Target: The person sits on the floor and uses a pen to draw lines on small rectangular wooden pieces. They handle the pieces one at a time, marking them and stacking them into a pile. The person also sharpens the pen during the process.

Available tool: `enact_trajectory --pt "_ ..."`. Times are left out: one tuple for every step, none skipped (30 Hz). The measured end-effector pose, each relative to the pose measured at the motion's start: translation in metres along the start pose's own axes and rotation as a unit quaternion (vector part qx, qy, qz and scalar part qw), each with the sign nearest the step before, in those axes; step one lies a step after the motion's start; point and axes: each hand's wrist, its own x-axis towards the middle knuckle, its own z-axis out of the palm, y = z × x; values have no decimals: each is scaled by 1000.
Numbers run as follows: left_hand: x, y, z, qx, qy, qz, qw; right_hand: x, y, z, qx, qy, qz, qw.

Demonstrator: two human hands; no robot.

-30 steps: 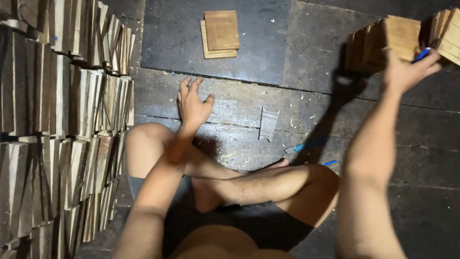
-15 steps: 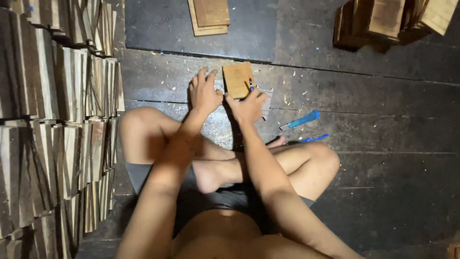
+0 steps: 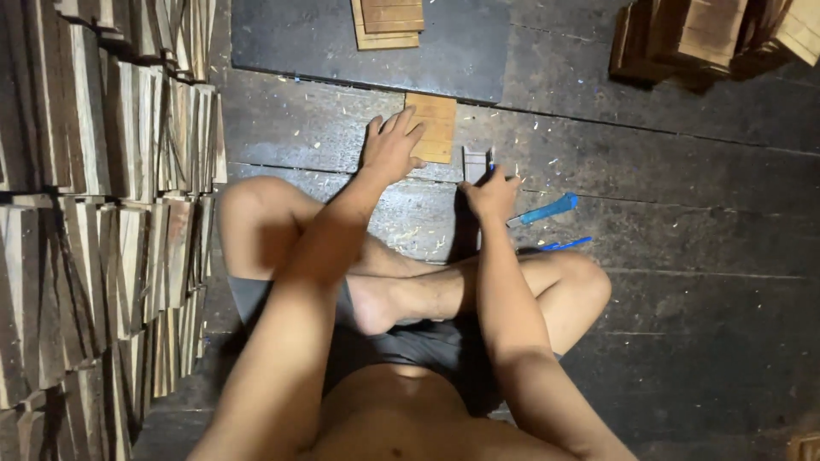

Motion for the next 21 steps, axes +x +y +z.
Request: enact_trajectory --pt "-2 -1 2 2 -3 1 1000 1 1 2 2 -2 3 1000" --pt "-4 -3 3 -32 2 2 999 1 2 4 27 6 3 1000" --pt "-1 -7 0 -65 14 2 998 6 -4 4 53 17 -2 998" --pt "-4 -3 -5 -63 18 3 998 2 -10 4 56 19 -5 998" --pt "-8 -1 -10 -104 37 -3 994 -2 -18 5 91 27 -31 995" --pt "-12 2 -15 -145 56 -10 988 -6 -26 6 126 34 -58 990" --pt "-10 -1 -7 -145 52 -9 988 -10 -36 8 126 33 -55 990" --pt "-8 -4 0 -171 59 -6 983 -14 -45 10 145 31 -70 986" --pt "-2 -9 4 -195 71 -3 978 -15 -60 11 166 32 -90 982" --pt "0 -12 6 -194 72 -3 978 -12 -72 16 168 32 -91 981" --pt "2 -12 10 -199 78 -4 977 -10 -82 19 149 49 -118 981" --pt "3 -13 13 -204 84 -5 975 -9 -92 22 129 67 -146 979" --pt "3 -15 17 -203 88 -6 975 -6 -96 28 130 67 -150 978" --pt "3 -16 21 -201 82 -9 976 -3 -100 33 93 82 -143 982" --pt "6 -19 24 -197 75 -10 977 1 -105 38 58 99 -135 984" --pt "1 -19 13 -193 78 -9 978 1 -108 41 62 101 -137 983" --pt "-4 -14 7 -181 71 13 981 3 -104 41 62 100 -141 983" --pt "-8 -10 1 -169 63 35 983 5 -100 43 61 99 -145 983" --pt "-5 -12 7 -171 61 35 983 2 -99 42 60 98 -143 983" --pt "-1 -14 14 -146 53 42 987 -1 -98 41 64 84 -146 984" --pt "2 -18 19 -121 45 49 990 -4 -99 41 69 70 -150 984"
